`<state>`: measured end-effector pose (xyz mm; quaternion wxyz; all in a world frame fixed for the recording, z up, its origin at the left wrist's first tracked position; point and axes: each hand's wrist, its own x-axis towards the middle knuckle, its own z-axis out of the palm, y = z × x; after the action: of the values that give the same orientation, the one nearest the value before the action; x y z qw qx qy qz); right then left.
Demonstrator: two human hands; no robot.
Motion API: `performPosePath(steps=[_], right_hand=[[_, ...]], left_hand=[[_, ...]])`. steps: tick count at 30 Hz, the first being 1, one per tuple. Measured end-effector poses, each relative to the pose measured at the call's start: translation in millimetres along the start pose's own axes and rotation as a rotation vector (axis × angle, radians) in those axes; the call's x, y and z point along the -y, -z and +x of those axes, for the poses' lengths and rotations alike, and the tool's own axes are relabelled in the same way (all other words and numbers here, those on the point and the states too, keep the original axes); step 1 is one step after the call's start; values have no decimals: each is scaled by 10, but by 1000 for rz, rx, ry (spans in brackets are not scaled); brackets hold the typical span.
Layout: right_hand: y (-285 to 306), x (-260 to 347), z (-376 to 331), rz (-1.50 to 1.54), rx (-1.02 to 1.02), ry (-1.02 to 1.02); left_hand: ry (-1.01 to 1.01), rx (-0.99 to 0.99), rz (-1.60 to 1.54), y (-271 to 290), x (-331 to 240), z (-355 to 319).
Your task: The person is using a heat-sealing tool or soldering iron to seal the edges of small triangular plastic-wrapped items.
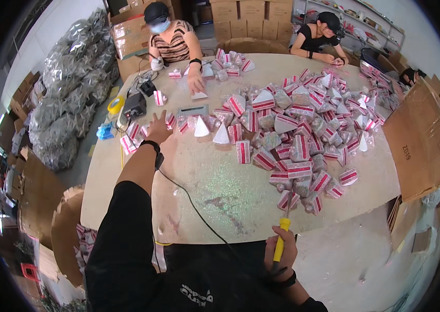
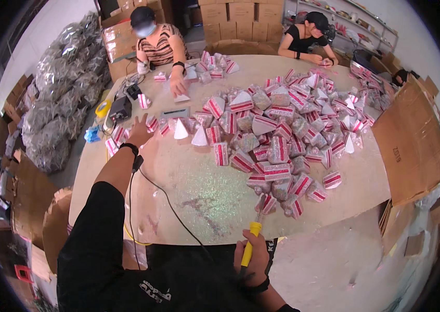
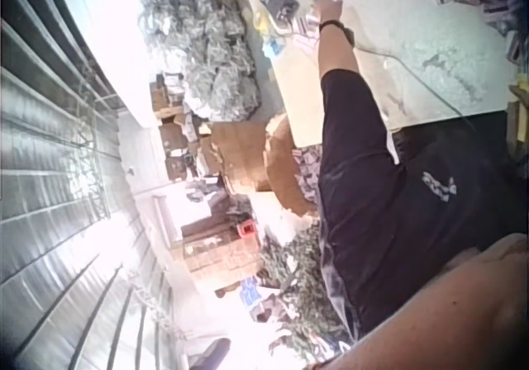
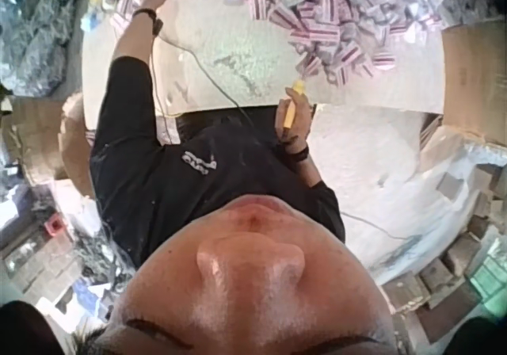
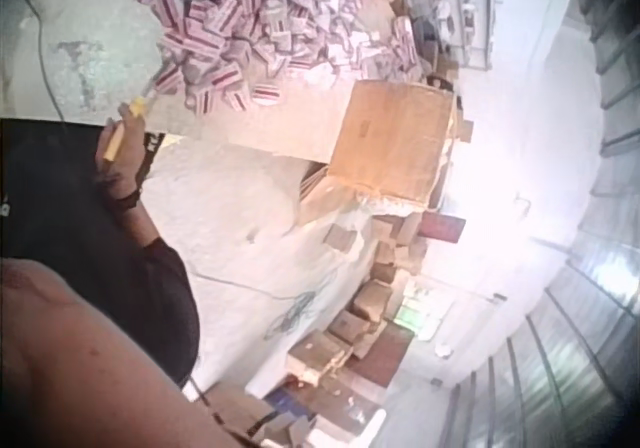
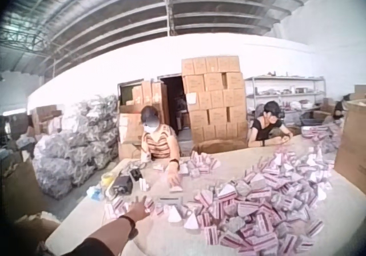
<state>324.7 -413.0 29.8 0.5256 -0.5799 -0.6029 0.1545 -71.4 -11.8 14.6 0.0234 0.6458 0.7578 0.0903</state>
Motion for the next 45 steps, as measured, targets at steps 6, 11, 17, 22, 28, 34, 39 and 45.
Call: performPosePath(steps=[6, 11, 17, 22, 28, 34, 39, 45], right_hand=[[14, 91, 39, -58, -45, -35], [12, 38, 30, -87, -37, -64], [-75, 24, 53, -98, 30, -55], [-111, 82, 109, -59, 14, 41], [-64, 120, 16, -43, 33, 43], [-110, 139, 25, -22, 114, 92], [-89, 91, 117, 2, 162, 103], [-286, 156, 579, 178, 116, 168]], left_hand=[[-111, -20, 11, -137, 111, 301], [-165, 10, -67, -342, 212, 398], [-198, -177, -155, -472, 300, 161], [-231, -227, -161, -535, 293, 2], [-71, -262, -444, -505, 253, -178], [214, -131, -1282, -541, 568, -533], [202, 499, -1746, -212, -159, -1718], [299, 1134, -2029, -365, -1015, -3199]])
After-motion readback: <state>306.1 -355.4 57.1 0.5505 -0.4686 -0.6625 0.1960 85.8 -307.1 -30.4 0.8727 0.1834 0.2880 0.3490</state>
